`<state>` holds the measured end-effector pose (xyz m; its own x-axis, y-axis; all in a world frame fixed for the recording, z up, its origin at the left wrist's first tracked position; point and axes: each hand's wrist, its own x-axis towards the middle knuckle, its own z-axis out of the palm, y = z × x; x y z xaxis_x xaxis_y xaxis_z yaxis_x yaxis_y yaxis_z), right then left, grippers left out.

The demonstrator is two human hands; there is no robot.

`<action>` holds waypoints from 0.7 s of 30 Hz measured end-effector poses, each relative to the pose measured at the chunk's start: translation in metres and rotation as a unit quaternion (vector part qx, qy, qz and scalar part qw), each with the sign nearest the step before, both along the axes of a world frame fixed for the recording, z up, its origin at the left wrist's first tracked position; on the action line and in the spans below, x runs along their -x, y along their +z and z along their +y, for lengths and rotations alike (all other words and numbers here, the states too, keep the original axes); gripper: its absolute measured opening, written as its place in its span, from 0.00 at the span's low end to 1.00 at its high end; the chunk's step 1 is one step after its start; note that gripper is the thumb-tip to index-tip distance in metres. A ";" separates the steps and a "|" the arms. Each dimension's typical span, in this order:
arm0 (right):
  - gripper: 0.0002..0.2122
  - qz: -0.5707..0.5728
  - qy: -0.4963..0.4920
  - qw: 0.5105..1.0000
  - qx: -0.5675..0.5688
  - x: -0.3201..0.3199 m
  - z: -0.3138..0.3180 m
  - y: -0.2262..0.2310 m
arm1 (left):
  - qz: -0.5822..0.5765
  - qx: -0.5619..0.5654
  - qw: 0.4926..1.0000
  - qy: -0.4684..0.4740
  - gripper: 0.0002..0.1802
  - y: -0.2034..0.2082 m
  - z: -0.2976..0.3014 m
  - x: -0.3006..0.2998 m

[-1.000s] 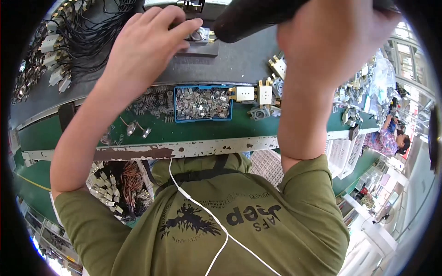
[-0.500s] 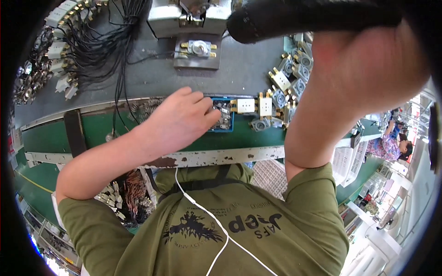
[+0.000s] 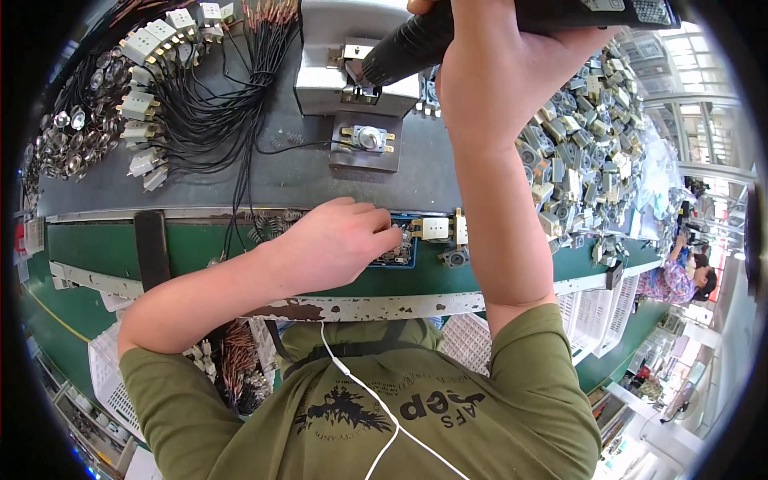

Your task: Assembling small electronic components on a production line using a power screwdriver.

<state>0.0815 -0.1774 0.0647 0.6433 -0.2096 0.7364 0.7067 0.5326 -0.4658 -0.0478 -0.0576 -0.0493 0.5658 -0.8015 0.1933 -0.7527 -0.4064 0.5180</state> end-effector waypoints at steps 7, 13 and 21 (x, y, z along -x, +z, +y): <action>0.24 -0.048 -0.002 0.999 0.010 -0.009 0.003 -0.004 | 0.007 -0.019 1.000 -0.001 0.10 0.001 0.002 0.000; 0.26 -0.079 -0.008 0.997 0.021 -0.013 0.002 -0.007 | 0.000 -0.017 1.000 -0.004 0.10 -0.001 -0.001 -0.001; 0.30 0.029 -0.130 0.985 0.110 0.010 0.019 -0.005 | 0.001 -0.010 1.000 -0.007 0.08 0.002 0.000 -0.001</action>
<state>0.0715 -0.1583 0.0602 0.6315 -0.2118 0.7459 0.7745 0.2190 -0.5935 -0.0467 -0.0581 -0.0476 0.5557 -0.8126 0.1755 -0.7568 -0.4071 0.5114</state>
